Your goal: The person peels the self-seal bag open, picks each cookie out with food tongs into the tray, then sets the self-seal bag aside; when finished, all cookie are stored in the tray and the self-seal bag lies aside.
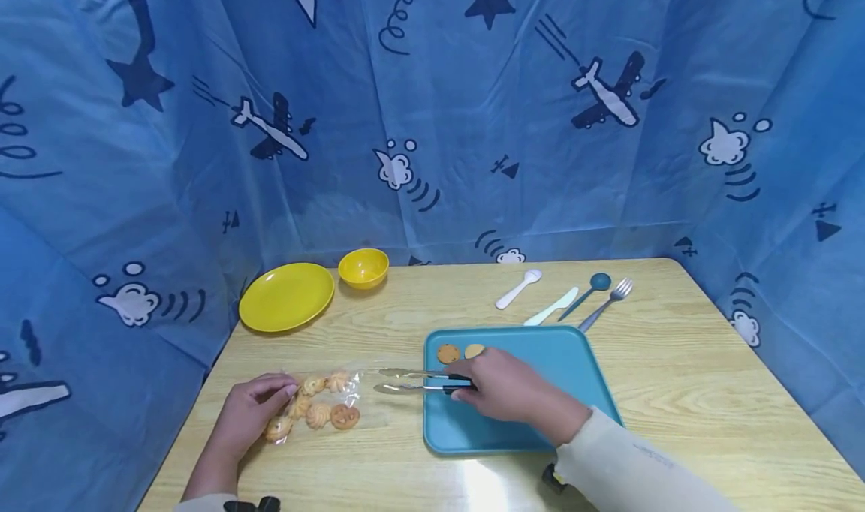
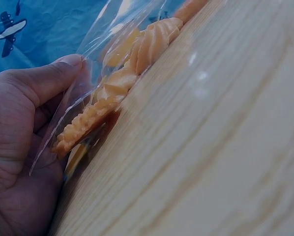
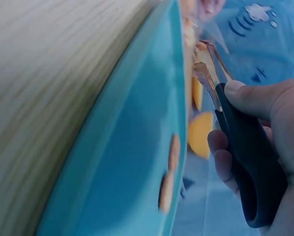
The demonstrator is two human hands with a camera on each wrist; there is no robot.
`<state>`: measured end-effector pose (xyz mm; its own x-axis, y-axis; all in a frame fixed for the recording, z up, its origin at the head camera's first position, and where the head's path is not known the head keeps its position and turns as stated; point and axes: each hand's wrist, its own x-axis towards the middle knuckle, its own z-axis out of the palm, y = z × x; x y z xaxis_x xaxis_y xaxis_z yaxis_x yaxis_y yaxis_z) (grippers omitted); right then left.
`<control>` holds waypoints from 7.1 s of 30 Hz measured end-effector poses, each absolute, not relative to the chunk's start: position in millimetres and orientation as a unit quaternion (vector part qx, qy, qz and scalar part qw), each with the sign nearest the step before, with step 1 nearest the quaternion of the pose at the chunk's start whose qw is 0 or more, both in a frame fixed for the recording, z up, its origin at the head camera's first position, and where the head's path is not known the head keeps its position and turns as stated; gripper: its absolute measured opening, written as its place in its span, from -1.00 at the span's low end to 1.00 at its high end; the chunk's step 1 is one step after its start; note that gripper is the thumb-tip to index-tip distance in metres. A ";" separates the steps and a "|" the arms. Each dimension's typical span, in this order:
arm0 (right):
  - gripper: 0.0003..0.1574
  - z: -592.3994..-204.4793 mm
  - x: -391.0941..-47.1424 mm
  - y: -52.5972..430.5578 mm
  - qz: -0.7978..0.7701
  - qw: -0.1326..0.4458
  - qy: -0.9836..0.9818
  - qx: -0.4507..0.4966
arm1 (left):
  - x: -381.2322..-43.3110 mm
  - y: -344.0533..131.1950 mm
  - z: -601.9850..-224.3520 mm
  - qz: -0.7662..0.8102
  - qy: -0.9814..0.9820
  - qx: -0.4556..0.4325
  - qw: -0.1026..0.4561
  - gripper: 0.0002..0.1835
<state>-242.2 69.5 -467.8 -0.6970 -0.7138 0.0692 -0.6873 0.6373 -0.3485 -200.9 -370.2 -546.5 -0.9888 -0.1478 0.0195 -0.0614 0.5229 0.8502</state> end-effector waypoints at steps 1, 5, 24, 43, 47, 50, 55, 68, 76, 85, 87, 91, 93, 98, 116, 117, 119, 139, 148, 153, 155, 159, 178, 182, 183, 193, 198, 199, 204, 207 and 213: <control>-0.54 -469.2 -244.0 61.5 -0.170 0.038 0.903 -0.394 | -200.6 -370.1 -546.1 -0.485 -0.871 0.059 0.046 -0.64; -0.53 -475.5 -248.9 34.1 -0.150 0.040 0.903 -0.400 | -200.0 -368.7 -545.5 -0.483 -0.872 0.055 0.052 -0.67; -0.45 -478.2 -245.9 -15.9 -0.136 0.030 0.911 -0.389 | -200.5 -371.2 -548.3 -0.498 -0.864 0.030 0.069 -0.68; -0.51 -479.3 -244.9 -21.0 -0.136 0.033 0.920 -0.365 | -199.5 -365.7 -543.5 -0.450 -0.889 0.058 0.060 -0.67; -0.50 -479.5 -245.5 -19.9 -0.137 0.033 0.923 -0.358 | -202.0 -363.6 -540.0 -0.447 -0.890 0.056 0.063 -0.66; -0.50 -479.9 -246.4 -19.2 -0.134 0.028 0.923 -0.359 | -204.9 -362.1 -538.2 -0.455 -0.887 0.048 0.066 -0.67; -0.54 -478.5 -246.0 -12.1 -0.134 0.013 0.919 -0.372 | -209.0 -358.2 -540.4 -0.475 -0.876 0.032 0.073 -0.72; -0.45 -473.5 -233.3 45.5 -0.179 0.020 0.908 -0.378 | -211.8 -354.7 -546.4 -0.456 -0.885 0.065 0.070 -0.78; -0.48 -474.2 -229.4 107.8 -0.207 -0.006 0.914 -0.349 | -208.8 -357.2 -550.2 -0.481 -0.872 0.050 0.072 -0.69; -0.48 -467.3 -222.7 177.9 -0.195 -0.028 0.945 -0.261 | -208.6 -358.1 -549.0 -0.461 -0.883 0.061 0.068 -0.68; -0.48 -467.1 -221.9 190.2 -0.185 -0.037 0.950 -0.247 | -208.3 -358.9 -549.6 -0.458 -0.884 0.062 0.067 -0.67; -0.46 -468.7 -221.6 209.9 -0.173 -0.041 0.957 -0.229 | -207.0 -359.4 -549.4 -0.447 -0.890 0.066 0.064 -0.65; -0.46 -470.7 -221.8 216.5 -0.165 -0.038 0.961 -0.218 | -206.3 -359.2 -549.1 -0.443 -0.892 0.068 0.062 -0.64; -0.45 -475.8 -223.6 224.7 -0.160 -0.017 0.967 -0.199 | -205.8 -358.6 -548.8 -0.442 -0.892 0.077 0.057 -0.64; -0.40 -481.3 -226.3 228.7 -0.171 -0.010 0.969 -0.177 | -206.4 -356.7 -552.1 -0.467 -0.880 0.059 0.068 -0.68; -0.39 -480.8 -226.2 227.6 -0.176 -0.010 0.969 -0.175 | -206.6 -356.7 -552.2 -0.467 -0.880 0.058 0.066 -0.68; -0.40 -478.7 -226.2 222.6 -0.190 -0.007 0.965 -0.180 | -207.1 -356.8 -551.8 -0.464 -0.882 0.057 0.064 -0.68; -0.49 -474.1 -248.0 71.5 -0.158 0.023 0.899 -0.408 | -210.7 -355.9 -551.0 -0.458 -0.885 0.058 0.060 -0.72; -0.46 -478.9 -255.2 53.8 -0.173 0.054 0.890 -0.419 | -212.4 -356.2 -549.1 -0.454 -0.887 0.067 0.048 -0.69; -0.42 -477.5 -255.7 43.2 -0.171 0.061 0.890 -0.417 | -212.0 -357.6 -548.8 -0.466 -0.881 0.071 0.046 -0.69; -0.39 -476.3 -254.5 37.7 -0.168 0.067 0.891 -0.416 | -211.6 -357.3 -548.2 -0.470 -0.878 0.072 0.047 -0.69; -0.38 -476.4 -251.3 27.4 -0.169 0.078 0.889 -0.418 | -210.8 -355.9 -547.8 -0.478 -0.874 0.071 0.047 -0.72; -0.38 -480.7 -251.8 32.0 -0.157 0.043 0.908 -0.386 | -210.1 -356.5 -546.2 -0.478 -0.875 0.061 0.043 -0.74; -0.38 -479.4 -255.4 40.0 -0.185 0.062 0.900 -0.390 | -210.7 -356.2 -547.0 -0.481 -0.874 0.060 0.038 -0.75; -0.38 -478.6 -256.0 41.3 -0.191 0.066 0.898 -0.392 | -211.0 -356.3 -547.2 -0.480 -0.875 0.060 0.038 -0.75; -0.45 -481.6 -253.6 38.7 -0.173 0.088 0.888 -0.417 | -212.7 -358.2 -548.1 -0.475 -0.877 0.072 0.030 -0.72; -0.49 -482.9 -250.7 36.3 -0.161 0.071 0.894 -0.412 | -212.3 -357.8 -548.7 -0.483 -0.873 0.065 0.037 -0.74; -0.49 -482.9 -250.3 36.1 -0.161 0.070 0.894 -0.411 | -212.0 -357.7 -548.9 -0.484 -0.872 0.064 0.039 -0.75; -0.48 -482.7 -248.5 38.7 -0.166 0.070 0.896 -0.405 | -211.1 -357.4 -548.5 -0.485 -0.872 0.061 0.040 -0.74; -0.47 -482.9 -247.7 42.6 -0.173 0.064 0.896 -0.405 | -211.0 -357.2 -547.5 -0.483 -0.872 0.065 0.037 -0.74; -0.48 -482.4 -247.9 52.5 -0.195 0.058 0.893 -0.402 | -210.7 -357.1 -546.6 -0.482 -0.873 0.066 0.036 -0.73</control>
